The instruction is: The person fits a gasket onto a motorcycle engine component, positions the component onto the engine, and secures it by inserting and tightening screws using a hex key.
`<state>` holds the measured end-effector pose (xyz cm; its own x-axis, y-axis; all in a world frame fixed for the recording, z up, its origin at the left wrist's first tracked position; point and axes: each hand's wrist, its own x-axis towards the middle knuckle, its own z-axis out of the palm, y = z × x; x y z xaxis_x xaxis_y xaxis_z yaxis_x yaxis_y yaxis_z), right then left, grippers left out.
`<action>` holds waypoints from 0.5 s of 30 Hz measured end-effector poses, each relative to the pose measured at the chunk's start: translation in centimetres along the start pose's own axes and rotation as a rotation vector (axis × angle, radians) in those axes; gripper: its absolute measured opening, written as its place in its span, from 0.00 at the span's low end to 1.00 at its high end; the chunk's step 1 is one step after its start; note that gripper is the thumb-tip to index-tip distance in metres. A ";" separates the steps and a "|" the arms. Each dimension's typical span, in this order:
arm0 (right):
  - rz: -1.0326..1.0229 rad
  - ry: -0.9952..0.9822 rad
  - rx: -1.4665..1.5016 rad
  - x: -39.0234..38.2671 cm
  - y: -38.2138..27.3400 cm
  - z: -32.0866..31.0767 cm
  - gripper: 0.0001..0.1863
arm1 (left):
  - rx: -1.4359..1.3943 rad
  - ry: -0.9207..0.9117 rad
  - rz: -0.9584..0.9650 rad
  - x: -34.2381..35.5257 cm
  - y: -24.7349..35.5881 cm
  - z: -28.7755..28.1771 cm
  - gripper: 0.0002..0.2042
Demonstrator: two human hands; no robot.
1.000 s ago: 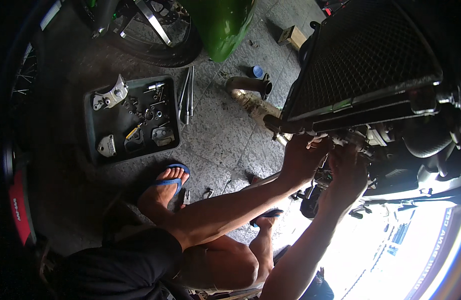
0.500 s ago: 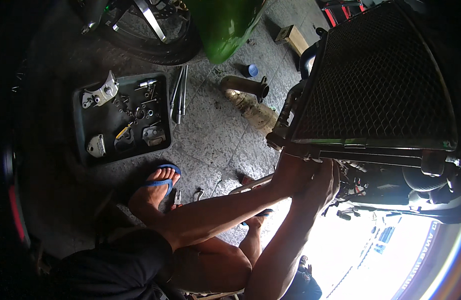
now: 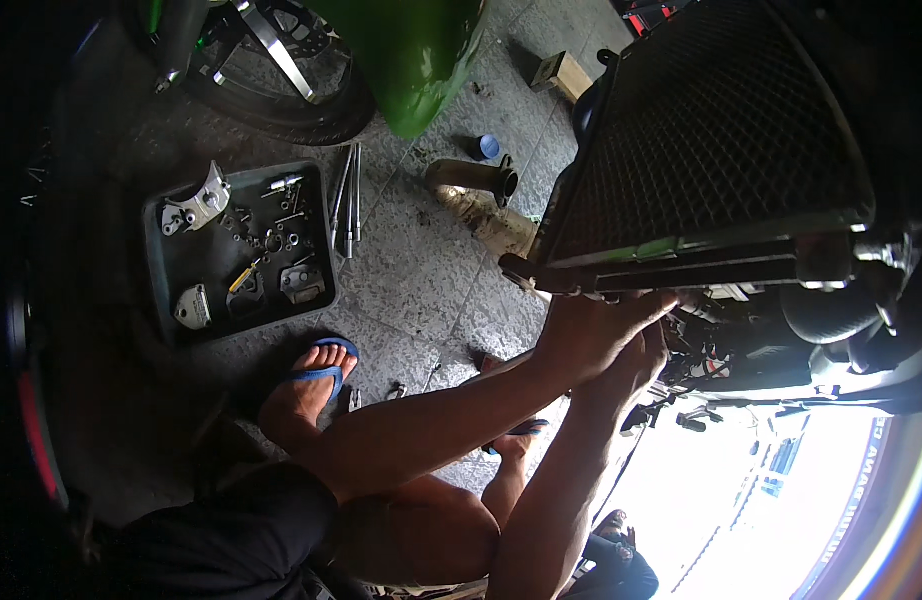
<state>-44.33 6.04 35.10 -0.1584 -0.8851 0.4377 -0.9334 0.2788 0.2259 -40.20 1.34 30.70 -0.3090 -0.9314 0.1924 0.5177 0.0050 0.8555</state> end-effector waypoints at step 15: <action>0.210 0.026 0.398 -0.1 -0.7 0.6 0.12 | 0.587 0.135 0.315 0.0 0.8 -0.6 0.17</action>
<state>-43.83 5.74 34.39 -0.3541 -0.8137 0.4609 -0.9339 0.2818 -0.2200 -39.32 1.11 31.06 -0.0922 -0.8900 0.4464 0.0361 0.4451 0.8948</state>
